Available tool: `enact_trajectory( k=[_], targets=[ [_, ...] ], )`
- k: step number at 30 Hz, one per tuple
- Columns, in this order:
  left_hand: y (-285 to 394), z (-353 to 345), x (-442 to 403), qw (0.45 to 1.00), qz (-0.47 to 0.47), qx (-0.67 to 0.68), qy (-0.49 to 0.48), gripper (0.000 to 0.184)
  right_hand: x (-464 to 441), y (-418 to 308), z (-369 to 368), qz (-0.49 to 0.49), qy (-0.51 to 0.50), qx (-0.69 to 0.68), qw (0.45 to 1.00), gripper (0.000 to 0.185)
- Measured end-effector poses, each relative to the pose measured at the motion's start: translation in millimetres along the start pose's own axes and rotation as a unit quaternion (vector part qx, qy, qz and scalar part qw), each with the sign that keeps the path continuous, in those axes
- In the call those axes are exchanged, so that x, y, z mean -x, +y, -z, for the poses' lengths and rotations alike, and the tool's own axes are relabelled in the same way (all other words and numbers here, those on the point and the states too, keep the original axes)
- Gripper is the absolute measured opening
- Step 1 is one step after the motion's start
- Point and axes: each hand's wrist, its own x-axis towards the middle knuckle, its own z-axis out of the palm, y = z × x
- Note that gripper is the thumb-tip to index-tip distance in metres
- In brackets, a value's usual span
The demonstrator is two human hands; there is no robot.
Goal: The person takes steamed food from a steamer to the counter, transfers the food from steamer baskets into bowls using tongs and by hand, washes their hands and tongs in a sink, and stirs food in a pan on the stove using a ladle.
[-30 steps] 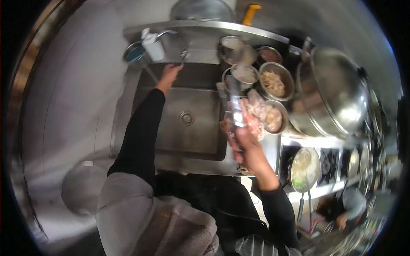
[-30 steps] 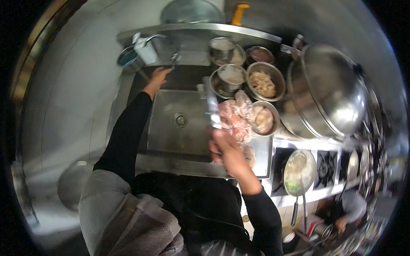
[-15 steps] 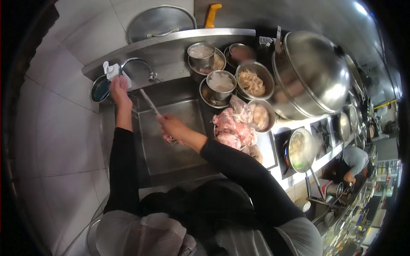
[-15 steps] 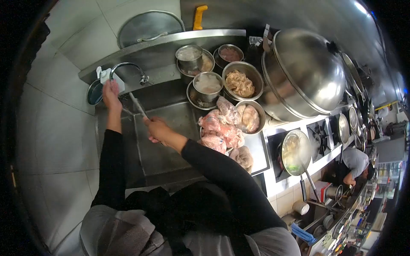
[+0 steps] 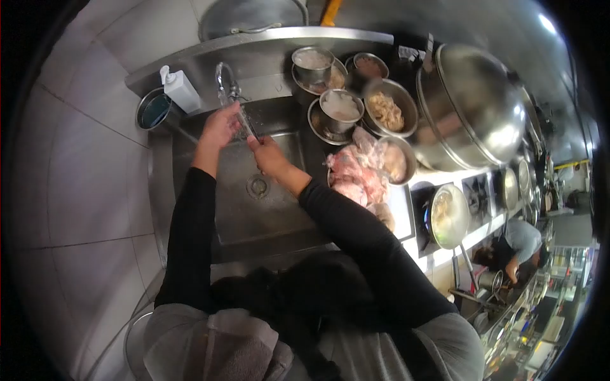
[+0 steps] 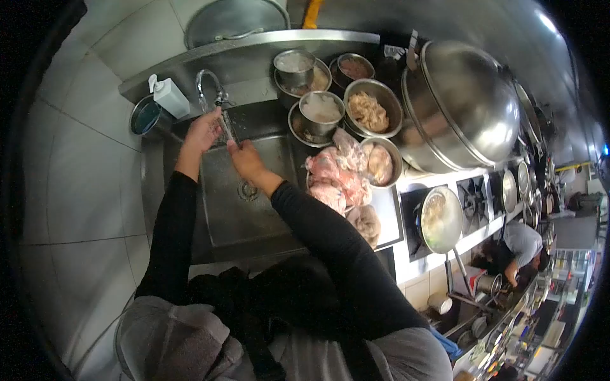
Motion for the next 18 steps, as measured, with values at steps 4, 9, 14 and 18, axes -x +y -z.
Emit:
enact_trajectory(
  k=[4, 9, 14, 18],
  targets=[
    [-6.6, 6.7, -24.4, 0.997, 0.065, 0.020, 0.046, 0.022, 7.4, 3.2, 15.3, -0.031, -0.005, 0.023, 0.999, 0.062],
    [-18.2, 17.9, -45.7, 0.996, 0.067, 0.061, -0.001, 0.024, 20.5, 6.5, 27.6, -0.037, -0.037, 0.021, 0.998, 0.069],
    [-10.7, 14.8, -40.8, 0.989, 0.086, 0.121, 0.004, 0.024, 9.1, 20.6, 37.5, -0.015, -0.028, 0.103, 0.994, 0.067],
    [-10.6, 31.9, -44.6, 0.962, 0.074, 0.254, 0.058, 0.013, 38.6, -17.3, 40.6, -0.107, -0.092, -0.056, 0.988, 0.054]
  ],
)
